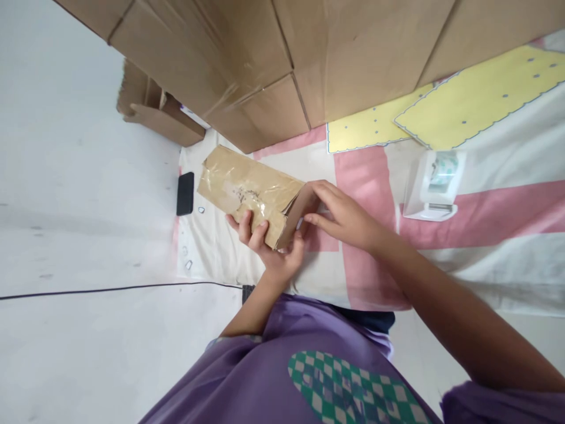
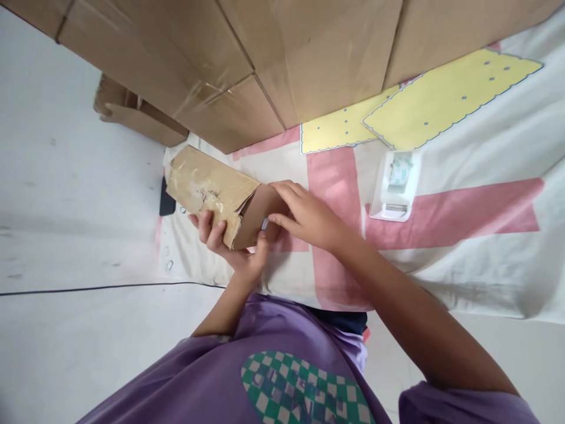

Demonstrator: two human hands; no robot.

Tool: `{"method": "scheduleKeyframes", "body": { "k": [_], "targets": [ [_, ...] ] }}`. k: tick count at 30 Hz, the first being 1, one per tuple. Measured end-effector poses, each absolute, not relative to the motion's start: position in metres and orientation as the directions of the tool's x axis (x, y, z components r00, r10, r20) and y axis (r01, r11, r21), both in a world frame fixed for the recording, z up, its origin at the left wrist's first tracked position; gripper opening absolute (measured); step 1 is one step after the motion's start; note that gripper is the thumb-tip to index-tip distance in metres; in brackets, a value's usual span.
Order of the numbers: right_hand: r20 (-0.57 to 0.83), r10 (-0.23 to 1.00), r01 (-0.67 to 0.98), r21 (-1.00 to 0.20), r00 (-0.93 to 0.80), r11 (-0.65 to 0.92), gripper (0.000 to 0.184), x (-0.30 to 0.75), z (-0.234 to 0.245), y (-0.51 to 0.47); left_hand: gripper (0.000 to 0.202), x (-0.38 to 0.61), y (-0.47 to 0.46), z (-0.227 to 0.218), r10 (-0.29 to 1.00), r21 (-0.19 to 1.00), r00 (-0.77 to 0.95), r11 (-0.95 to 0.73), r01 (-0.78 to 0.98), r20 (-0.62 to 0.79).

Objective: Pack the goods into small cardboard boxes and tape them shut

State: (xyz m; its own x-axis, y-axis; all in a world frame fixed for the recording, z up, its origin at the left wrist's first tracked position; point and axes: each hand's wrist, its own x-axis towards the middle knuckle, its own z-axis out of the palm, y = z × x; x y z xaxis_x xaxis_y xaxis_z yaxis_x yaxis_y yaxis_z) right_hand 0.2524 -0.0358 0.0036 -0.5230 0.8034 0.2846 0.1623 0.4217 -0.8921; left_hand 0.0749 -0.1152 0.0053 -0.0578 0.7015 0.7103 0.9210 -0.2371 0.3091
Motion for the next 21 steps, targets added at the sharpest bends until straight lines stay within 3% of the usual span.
{"method": "scheduleKeyframes", "body": {
  "k": [4, 7, 11, 16, 19, 21],
  "targets": [
    [0.230, 0.822, 0.163, -0.918, -0.521, 0.361, 0.067, 0.251, 0.001, -0.040, 0.074, 0.069, -0.118, 0.005, 0.690, 0.306, -0.041, -0.267, 0.914, 0.723],
    [0.184, 0.848, 0.169, -0.938, -0.497, 0.303, 0.068, 0.246, -0.006, -0.042, 0.073, 0.069, -0.117, 0.003, 0.679, 0.287, -0.032, -0.267, 0.920, 0.734],
    [0.239, 0.866, 0.123, -0.939, -0.439, 0.322, 0.075, 0.241, -0.010, -0.043, 0.076, 0.071, -0.116, 0.006, 0.657, 0.318, -0.037, -0.315, 0.894, 0.753],
    [0.242, 0.864, 0.153, -0.928, -0.442, 0.339, 0.063, 0.243, 0.001, -0.043, 0.102, 0.067, -0.114, 0.003, 0.574, 0.238, 0.077, -0.453, 0.859, 0.815],
    [0.231, 0.877, 0.181, -0.926, -0.421, 0.331, 0.064, 0.244, -0.001, -0.040, 0.103, 0.067, -0.106, -0.011, 0.633, 0.418, -0.078, -0.409, 0.811, 0.770],
    [0.237, 0.892, 0.196, -0.923, -0.386, 0.330, 0.059, 0.243, -0.005, -0.040, 0.101, 0.069, -0.101, -0.016, 0.626, 0.469, -0.117, -0.434, 0.769, 0.771]
  ]
}}
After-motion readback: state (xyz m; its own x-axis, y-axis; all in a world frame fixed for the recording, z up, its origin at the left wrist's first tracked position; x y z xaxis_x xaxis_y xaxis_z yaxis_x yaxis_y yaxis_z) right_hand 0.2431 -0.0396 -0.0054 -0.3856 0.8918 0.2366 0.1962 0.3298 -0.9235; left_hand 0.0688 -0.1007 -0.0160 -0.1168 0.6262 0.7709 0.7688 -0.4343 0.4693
